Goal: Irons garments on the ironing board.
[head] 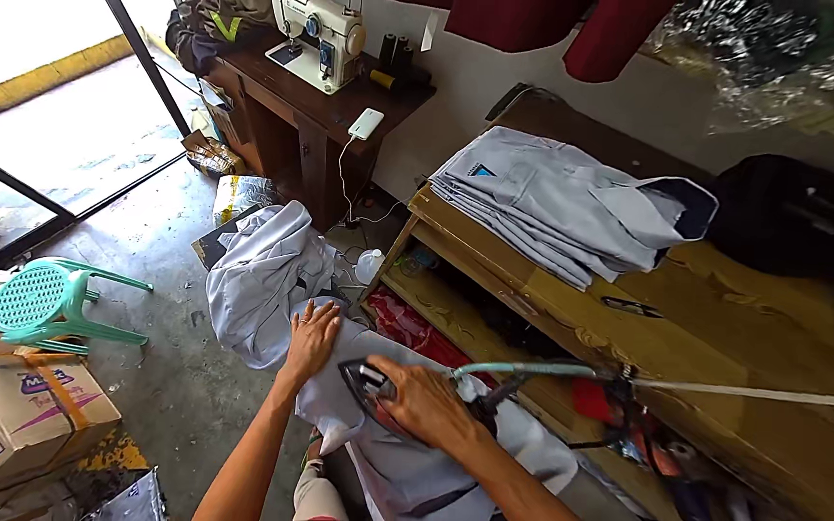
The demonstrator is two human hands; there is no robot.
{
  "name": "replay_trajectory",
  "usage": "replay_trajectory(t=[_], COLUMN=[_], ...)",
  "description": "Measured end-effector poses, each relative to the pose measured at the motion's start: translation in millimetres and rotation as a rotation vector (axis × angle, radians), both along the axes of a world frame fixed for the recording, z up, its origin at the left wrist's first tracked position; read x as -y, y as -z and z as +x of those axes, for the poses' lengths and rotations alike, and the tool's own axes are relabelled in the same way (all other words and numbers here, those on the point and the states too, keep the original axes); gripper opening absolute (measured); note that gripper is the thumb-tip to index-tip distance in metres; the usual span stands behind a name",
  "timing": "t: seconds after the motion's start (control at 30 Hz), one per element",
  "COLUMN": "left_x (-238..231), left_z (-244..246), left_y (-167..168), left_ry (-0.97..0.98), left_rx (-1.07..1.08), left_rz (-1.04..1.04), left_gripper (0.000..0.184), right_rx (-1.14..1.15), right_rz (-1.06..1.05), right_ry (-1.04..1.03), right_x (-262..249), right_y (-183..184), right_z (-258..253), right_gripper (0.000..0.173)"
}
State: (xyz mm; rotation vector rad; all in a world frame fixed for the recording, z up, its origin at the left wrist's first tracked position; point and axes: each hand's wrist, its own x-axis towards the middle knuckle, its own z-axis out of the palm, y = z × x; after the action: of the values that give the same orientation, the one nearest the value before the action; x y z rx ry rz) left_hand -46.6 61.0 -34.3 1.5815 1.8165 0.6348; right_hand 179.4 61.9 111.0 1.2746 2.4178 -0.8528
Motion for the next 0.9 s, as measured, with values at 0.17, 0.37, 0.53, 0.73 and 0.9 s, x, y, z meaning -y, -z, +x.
replay_trajectory(t=[0.17,0.37,0.53,0.73,0.9], left_x=[-23.6,-72.4,-21.4,63.1,69.9], left_z=[1.2,-38.6,-45.4,-22.5,-35.4], left_y=[10.8,18.4,-24.1,-38.0,-15.1], left_ry=[0.013,-0.17,-0.132,0.055,-0.072], left_rx=[-0.204,-0.39,-0.064,0.001,0.242], left_rz=[0.037,0.053,0.049,-0.142,-0.228], left_gripper=[0.055,0.06,0.052,0.049,0.03], right_rx=[0.012,-0.112,-0.151,-0.107,0.024], right_rz=[-0.12,-0.055,0.033,0.045,0.035], right_ry=[0.051,0.268,0.309,0.281,0.224], right_x=[31.9,19.1,-31.2,-68.6,-12.7], right_y=[-10.6,-20.5,8.4,12.4,0.6], right_z=[49.8,50.2,-6.3,-44.8,-38.7], right_gripper=[0.054,0.074,0.065,0.061,0.054])
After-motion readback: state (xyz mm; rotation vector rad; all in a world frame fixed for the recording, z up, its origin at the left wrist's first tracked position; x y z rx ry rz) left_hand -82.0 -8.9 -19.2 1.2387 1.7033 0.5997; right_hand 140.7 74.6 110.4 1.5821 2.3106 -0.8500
